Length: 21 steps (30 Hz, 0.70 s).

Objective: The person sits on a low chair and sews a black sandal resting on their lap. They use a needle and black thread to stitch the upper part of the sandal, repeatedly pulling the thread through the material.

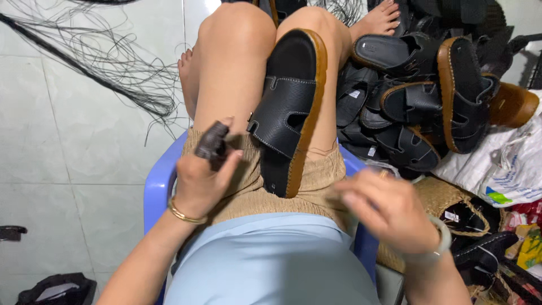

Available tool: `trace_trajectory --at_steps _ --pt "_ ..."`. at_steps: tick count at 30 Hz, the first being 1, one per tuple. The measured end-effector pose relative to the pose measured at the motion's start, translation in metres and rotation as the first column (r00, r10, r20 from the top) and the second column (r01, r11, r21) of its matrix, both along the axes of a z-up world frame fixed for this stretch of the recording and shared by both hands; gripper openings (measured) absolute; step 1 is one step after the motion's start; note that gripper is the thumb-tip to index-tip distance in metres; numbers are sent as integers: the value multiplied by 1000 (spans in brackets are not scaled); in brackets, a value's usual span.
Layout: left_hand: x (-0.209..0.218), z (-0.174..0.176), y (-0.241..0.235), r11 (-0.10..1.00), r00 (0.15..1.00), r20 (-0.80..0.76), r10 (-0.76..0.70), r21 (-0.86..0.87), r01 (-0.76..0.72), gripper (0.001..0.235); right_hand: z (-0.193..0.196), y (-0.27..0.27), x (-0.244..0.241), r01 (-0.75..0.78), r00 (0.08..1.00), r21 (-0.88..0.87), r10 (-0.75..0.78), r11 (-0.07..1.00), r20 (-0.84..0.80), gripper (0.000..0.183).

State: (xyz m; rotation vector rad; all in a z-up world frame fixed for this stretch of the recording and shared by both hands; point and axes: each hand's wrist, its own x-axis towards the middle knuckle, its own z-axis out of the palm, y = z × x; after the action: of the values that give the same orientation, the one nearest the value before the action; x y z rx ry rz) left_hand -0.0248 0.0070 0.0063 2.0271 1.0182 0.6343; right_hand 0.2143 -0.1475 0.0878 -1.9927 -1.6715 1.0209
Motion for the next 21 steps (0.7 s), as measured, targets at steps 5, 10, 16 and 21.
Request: trace_trajectory --at_steps 5,10,16,21 --pt "5 12 0 996 997 77 16 -84 -9 10 -43 10 -22 38 940 326 -144 945 308 19" --pt "4 3 -2 999 998 56 -16 -39 19 10 -41 8 -33 -15 1000 347 20 938 -11 6" --pt "12 12 2 994 996 88 -23 -102 33 2 -34 15 -30 -208 775 221 23 953 631 21" --pt "-46 -42 -2 936 966 -222 133 349 -48 24 -1 -9 -4 15 846 398 -223 917 483 33"
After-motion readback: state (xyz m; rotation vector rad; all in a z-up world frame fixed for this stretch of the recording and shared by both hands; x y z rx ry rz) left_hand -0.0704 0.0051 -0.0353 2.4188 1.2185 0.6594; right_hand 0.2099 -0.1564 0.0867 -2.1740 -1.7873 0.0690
